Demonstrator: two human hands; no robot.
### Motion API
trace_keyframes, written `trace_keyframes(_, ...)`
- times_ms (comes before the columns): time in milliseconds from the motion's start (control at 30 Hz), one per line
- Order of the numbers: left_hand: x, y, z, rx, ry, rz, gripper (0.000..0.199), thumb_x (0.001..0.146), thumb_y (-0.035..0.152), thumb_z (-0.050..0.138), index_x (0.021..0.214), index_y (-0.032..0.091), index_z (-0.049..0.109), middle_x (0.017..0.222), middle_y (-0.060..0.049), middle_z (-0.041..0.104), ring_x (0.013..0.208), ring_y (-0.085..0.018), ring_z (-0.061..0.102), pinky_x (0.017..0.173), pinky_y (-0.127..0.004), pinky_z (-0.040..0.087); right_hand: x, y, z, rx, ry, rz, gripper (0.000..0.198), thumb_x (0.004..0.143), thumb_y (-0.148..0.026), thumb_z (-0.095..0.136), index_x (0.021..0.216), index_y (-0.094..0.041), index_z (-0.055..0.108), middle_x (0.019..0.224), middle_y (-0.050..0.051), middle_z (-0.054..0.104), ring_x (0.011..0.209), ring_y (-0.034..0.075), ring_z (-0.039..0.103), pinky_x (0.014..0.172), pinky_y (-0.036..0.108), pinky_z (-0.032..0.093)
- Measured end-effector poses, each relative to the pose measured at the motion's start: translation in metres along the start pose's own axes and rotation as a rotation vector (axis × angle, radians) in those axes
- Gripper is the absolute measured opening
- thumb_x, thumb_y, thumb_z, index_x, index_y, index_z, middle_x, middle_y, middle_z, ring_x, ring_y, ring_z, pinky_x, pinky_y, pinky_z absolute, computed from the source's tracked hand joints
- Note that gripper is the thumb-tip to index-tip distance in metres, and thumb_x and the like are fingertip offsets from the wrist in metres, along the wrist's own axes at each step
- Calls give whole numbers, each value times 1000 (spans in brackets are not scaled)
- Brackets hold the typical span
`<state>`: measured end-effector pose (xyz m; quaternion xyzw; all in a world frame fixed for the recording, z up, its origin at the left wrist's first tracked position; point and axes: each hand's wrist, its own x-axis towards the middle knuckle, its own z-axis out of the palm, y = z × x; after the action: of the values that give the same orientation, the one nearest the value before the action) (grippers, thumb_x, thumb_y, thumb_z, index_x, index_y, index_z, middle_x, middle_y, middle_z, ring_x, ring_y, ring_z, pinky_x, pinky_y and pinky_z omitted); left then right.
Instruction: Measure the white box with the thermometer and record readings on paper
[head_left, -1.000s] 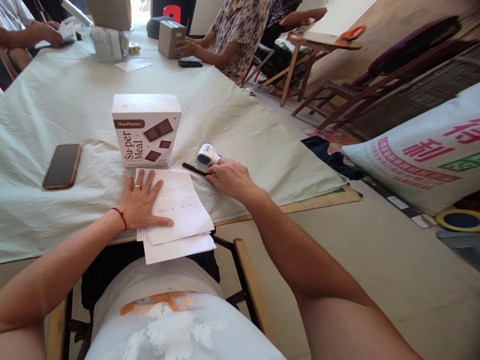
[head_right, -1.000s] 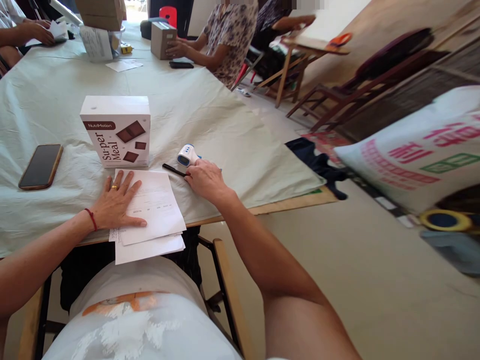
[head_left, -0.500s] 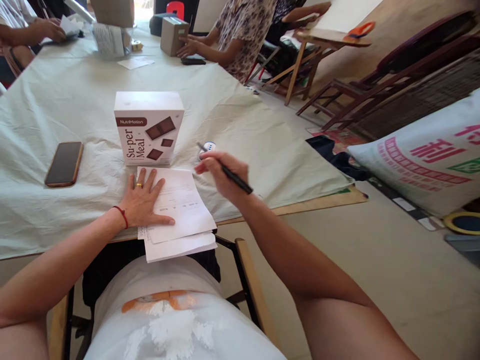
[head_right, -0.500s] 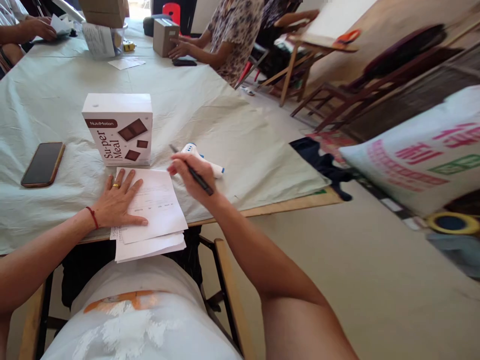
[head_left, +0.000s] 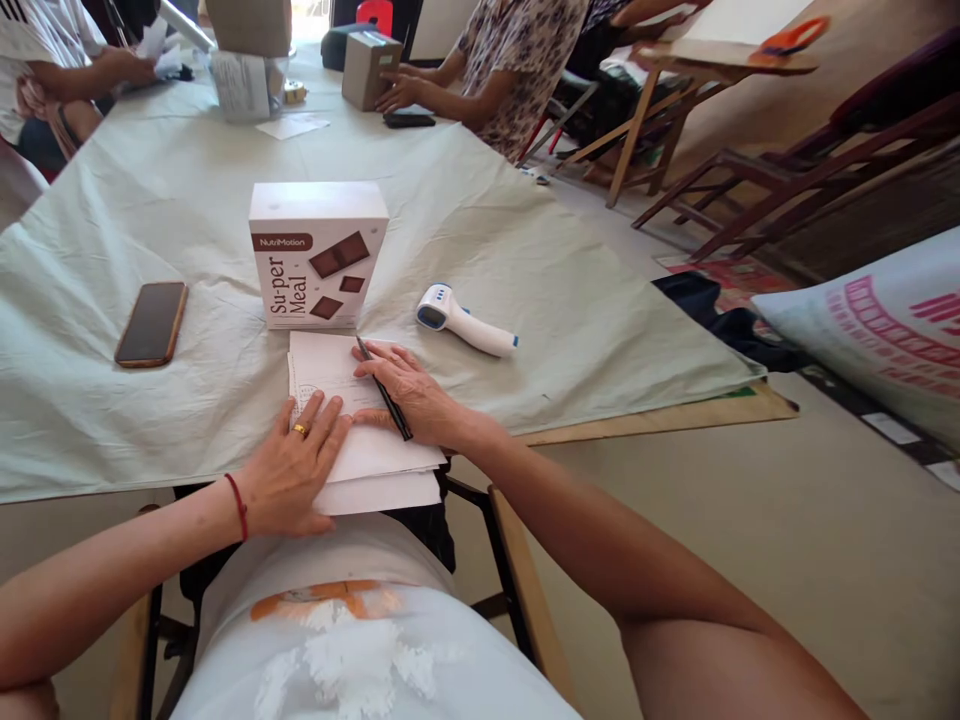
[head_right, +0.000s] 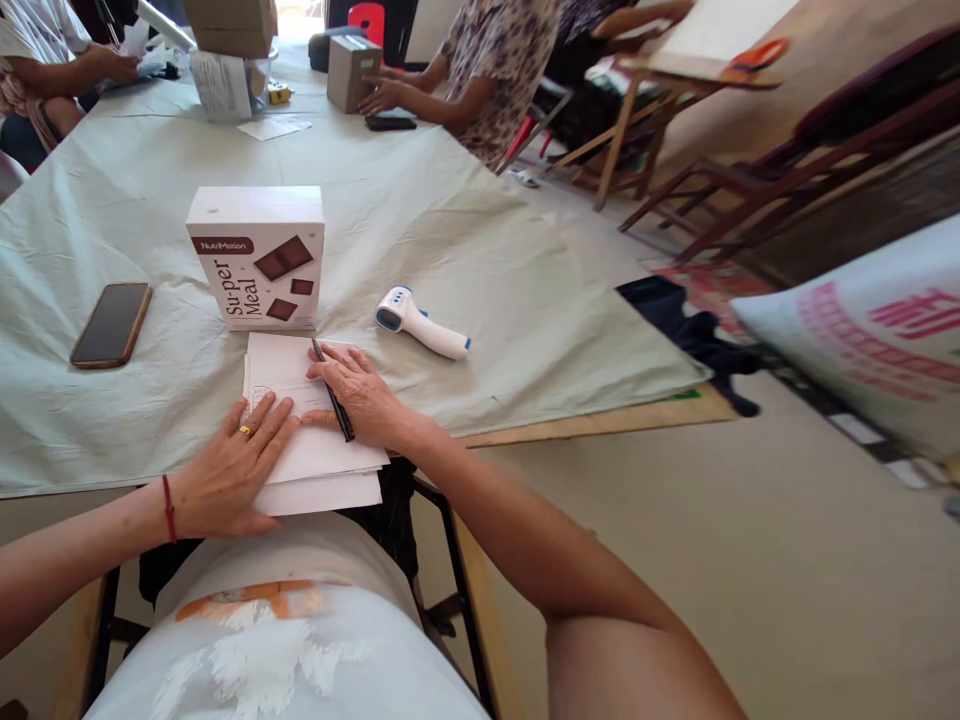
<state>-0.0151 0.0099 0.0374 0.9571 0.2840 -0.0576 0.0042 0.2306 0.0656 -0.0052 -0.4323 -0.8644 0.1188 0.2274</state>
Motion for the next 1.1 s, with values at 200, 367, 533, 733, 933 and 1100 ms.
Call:
trace_keyframes(200, -1, 12, 11, 31, 285, 93, 48, 92, 23, 55, 136, 3, 52, 143, -27, 52, 135, -40, 51, 111, -56, 42, 6, 0, -11, 9, -33, -28, 37, 94, -43, 59, 123, -19, 56, 148, 19, 52, 146, 32, 40, 119, 57, 33)
trace_keyframes(367, 11, 14, 21, 110, 515, 127, 30, 97, 6, 39, 116, 4, 63, 124, -23, 67, 119, -32, 65, 99, -45, 55, 19, 3, -20, -10, -98, -40, 40, 93, -40, 61, 126, -19, 57, 142, 17, 58, 141, 34, 46, 116, 57, 36)
trace_keyframes(533, 21, 16, 29, 81, 587, 80, 35, 100, 9, 34, 112, 9, 67, 120, -18, 70, 117, -26, 67, 93, -38, 60, 33, 5, -28, -29, -117, -60, 36, 92, -36, 62, 125, -21, 60, 133, 14, 64, 133, 34, 53, 113, 56, 39)
trace_keyframes(733, 29, 20, 29, 123, 656, -4, 32, 100, 8, 36, 98, 10, 69, 109, -14, 74, 103, -24, 72, 83, -34, 61, 39, 0, -35, 29, -25, -93, 34, 95, -35, 57, 126, -22, 60, 129, 12, 66, 126, 31, 59, 109, 52, 45)
trace_keyframes(933, 16, 16, 6, -18, 521, -9, 37, 99, 44, 52, 87, 12, 66, 111, -15, 71, 109, -28, 68, 86, -37, 58, 29, -5, -5, 6, -14, -73, 32, 98, -34, 49, 125, -21, 60, 140, 15, 59, 140, 32, 46, 116, 57, 37)
trace_keyframes(1100, 23, -17, -34, -298, 216, -37, 69, 91, 76, 46, 118, 14, 64, 130, -15, 64, 120, -29, 62, 103, -43, 51, 24, -4, 11, 17, -4, -23, 41, 99, -33, 43, 137, -20, 51, 147, 15, 54, 144, 32, 41, 118, 60, 32)
